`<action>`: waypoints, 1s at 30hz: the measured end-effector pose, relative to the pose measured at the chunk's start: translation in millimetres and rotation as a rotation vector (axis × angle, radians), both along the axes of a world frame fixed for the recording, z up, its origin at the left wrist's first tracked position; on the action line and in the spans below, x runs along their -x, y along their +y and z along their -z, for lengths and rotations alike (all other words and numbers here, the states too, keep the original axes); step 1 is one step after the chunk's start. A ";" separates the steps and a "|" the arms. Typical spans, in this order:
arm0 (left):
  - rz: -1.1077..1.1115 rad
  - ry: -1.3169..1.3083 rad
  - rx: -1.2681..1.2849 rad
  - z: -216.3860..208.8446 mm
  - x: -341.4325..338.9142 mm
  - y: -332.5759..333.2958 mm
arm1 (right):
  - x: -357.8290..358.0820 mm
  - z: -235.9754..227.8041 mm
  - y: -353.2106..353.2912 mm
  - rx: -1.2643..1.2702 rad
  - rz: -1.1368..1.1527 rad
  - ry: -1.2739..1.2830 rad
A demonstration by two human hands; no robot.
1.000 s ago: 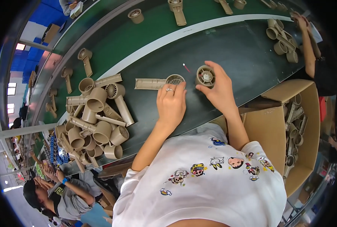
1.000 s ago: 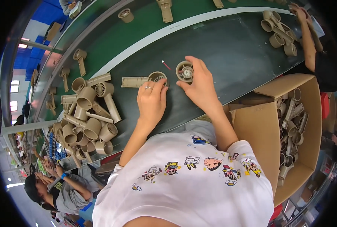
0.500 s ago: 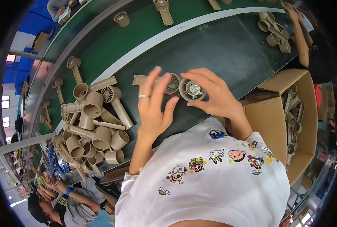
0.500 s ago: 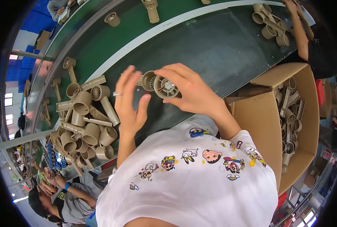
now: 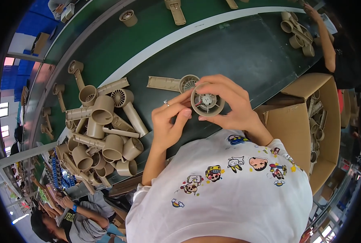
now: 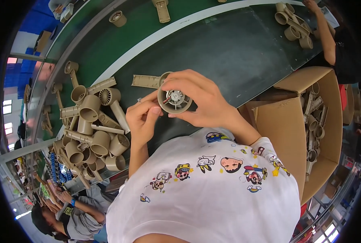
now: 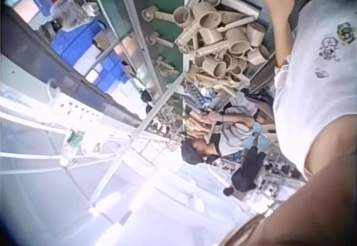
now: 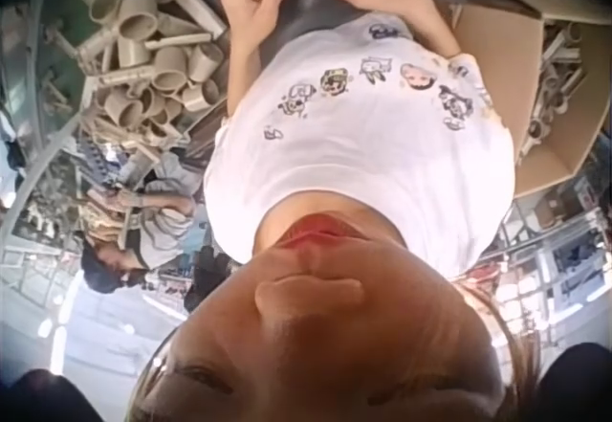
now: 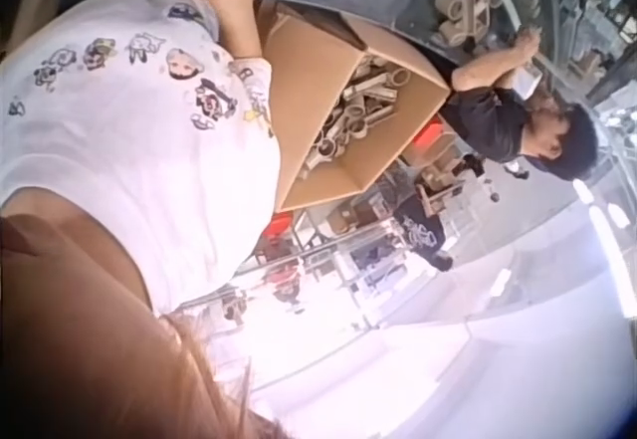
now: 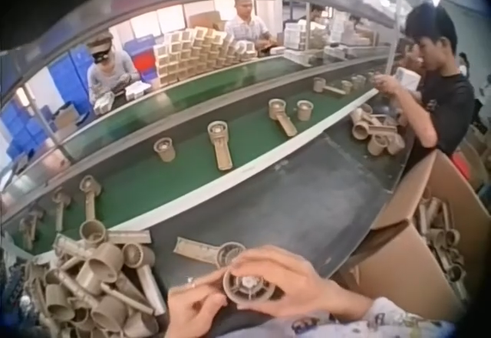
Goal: The person assembles small portable hand fans by hand, joining fan motors, plastic casings, fan blades, and wires on a factory production line.
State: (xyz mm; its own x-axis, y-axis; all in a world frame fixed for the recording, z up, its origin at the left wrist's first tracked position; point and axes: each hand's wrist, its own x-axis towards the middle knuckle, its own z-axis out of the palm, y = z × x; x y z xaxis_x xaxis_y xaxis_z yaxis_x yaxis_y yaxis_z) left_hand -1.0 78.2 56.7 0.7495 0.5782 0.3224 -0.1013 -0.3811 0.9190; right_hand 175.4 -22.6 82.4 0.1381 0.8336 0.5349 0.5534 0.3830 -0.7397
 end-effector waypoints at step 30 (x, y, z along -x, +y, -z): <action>0.245 -0.346 0.678 17.0 9.3 7.9 | 17.9 17.8 5.6 -0.318 0.135 -0.104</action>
State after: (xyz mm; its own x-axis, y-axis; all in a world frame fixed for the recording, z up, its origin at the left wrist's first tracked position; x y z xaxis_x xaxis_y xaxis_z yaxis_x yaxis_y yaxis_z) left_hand -10.3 86.1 39.7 0.8024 0.5635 0.1967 -0.4314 0.3197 0.8436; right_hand 157.5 -17.0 64.6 0.1667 0.6009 0.7817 0.6810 0.5032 -0.5320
